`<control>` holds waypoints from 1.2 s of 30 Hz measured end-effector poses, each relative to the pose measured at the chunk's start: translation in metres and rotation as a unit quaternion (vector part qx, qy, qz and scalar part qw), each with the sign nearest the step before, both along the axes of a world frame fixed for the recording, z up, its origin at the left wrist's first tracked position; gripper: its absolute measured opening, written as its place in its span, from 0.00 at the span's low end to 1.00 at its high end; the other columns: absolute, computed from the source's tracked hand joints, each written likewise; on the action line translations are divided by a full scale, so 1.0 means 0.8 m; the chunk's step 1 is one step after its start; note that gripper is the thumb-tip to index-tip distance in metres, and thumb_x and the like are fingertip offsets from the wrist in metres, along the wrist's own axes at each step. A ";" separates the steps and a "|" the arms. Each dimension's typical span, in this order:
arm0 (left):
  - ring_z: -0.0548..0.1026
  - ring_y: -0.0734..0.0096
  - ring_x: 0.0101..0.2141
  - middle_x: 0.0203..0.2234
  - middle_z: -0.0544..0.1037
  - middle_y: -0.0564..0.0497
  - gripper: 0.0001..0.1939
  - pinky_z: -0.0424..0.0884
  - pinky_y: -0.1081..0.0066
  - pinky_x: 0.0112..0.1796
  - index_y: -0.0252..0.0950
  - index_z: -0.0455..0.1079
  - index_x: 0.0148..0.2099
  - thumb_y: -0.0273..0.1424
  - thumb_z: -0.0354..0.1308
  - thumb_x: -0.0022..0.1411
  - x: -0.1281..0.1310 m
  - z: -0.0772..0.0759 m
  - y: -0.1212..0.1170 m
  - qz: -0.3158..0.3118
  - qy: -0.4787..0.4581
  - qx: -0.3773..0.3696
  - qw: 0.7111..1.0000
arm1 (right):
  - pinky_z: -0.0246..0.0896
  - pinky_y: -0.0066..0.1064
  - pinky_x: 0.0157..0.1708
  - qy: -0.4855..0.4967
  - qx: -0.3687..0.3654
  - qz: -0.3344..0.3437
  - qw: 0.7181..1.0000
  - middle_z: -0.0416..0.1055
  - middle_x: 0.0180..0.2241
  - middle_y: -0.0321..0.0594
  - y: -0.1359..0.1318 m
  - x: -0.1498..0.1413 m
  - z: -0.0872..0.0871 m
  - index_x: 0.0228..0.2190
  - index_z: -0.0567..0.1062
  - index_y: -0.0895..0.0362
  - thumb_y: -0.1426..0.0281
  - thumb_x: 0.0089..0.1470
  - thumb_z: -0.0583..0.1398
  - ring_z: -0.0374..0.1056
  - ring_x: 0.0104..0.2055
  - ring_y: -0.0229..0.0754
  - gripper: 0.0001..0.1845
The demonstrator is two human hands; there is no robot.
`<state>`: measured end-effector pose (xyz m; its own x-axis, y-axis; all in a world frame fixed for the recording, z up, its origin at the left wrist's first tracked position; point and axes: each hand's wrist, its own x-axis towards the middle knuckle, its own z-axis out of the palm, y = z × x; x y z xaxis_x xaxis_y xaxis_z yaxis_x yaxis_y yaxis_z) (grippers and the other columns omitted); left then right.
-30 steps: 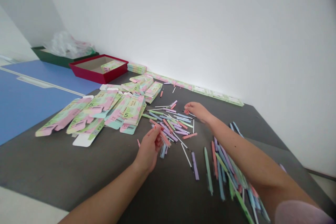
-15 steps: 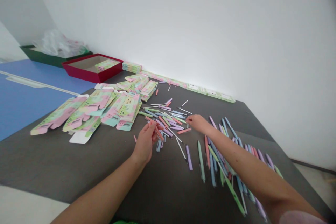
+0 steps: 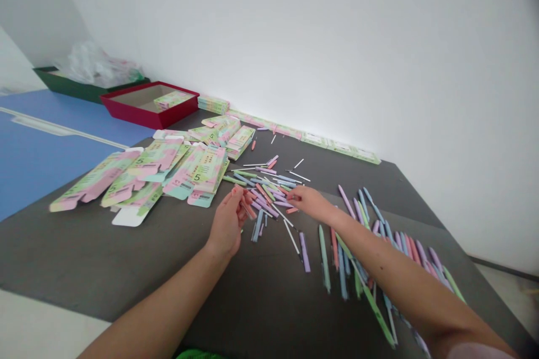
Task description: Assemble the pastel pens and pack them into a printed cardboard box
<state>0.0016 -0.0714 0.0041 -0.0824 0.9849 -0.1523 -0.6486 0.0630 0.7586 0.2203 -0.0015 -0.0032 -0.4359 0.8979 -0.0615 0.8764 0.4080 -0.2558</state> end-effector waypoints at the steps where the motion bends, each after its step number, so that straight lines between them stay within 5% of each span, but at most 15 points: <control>1: 0.56 0.86 0.15 0.22 0.69 0.57 0.09 0.57 0.82 0.17 0.33 0.66 0.31 0.34 0.58 0.54 0.000 0.001 0.000 0.001 -0.002 -0.001 1.000 | 0.56 0.26 0.35 0.001 -0.006 0.017 1.000 0.73 0.34 0.39 -0.004 -0.010 -0.003 0.35 0.76 0.55 0.68 0.54 0.57 0.67 0.36 0.39 0.09; 7: 0.56 0.87 0.15 0.23 0.70 0.57 0.10 0.57 0.82 0.18 0.34 0.65 0.30 0.35 0.58 0.53 -0.001 0.000 0.000 -0.004 0.000 -0.008 1.000 | 0.55 0.29 0.40 -0.026 -0.032 0.072 0.997 0.73 0.39 0.42 -0.029 -0.053 -0.014 0.37 0.76 0.55 0.66 0.53 0.59 0.67 0.42 0.43 0.11; 14: 0.56 0.86 0.15 0.23 0.70 0.57 0.11 0.57 0.82 0.18 0.34 0.66 0.32 0.37 0.59 0.52 -0.002 0.000 0.000 -0.007 0.006 -0.015 1.000 | 0.55 0.28 0.33 -0.061 -0.050 0.057 0.995 0.74 0.35 0.40 -0.039 -0.043 0.001 0.33 0.77 0.53 0.63 0.51 0.59 0.68 0.38 0.44 0.09; 20: 0.55 0.87 0.15 0.23 0.70 0.56 0.10 0.55 0.82 0.17 0.33 0.66 0.31 0.36 0.59 0.53 -0.003 0.003 0.001 0.002 0.001 -0.007 1.000 | 0.53 0.26 0.32 -0.065 -0.011 -0.025 0.997 0.74 0.36 0.42 -0.015 -0.013 0.018 0.34 0.76 0.55 0.67 0.56 0.52 0.67 0.37 0.41 0.13; 26: 0.56 0.86 0.15 0.22 0.69 0.56 0.12 0.55 0.82 0.17 0.33 0.66 0.30 0.38 0.59 0.52 0.000 0.001 -0.001 -0.010 0.018 -0.034 0.999 | 0.53 0.26 0.29 -0.079 0.013 -0.119 0.990 0.75 0.35 0.42 0.022 0.018 0.012 0.38 0.75 0.55 0.69 0.56 0.52 0.68 0.35 0.41 0.14; 36: 0.59 0.85 0.15 0.22 0.70 0.57 0.13 0.58 0.81 0.19 0.34 0.66 0.31 0.40 0.59 0.52 0.000 -0.002 -0.002 -0.015 0.025 -0.052 0.998 | 0.57 0.28 0.38 -0.084 -0.025 -0.074 0.993 0.73 0.44 0.44 0.030 0.007 -0.015 0.43 0.74 0.54 0.71 0.53 0.56 0.68 0.44 0.45 0.16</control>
<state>0.0019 -0.0733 0.0027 -0.0630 0.9660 -0.2509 -0.6070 0.1625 0.7779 0.2258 0.0229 -0.0149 -0.2794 0.9453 -0.1683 0.9578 0.2620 -0.1183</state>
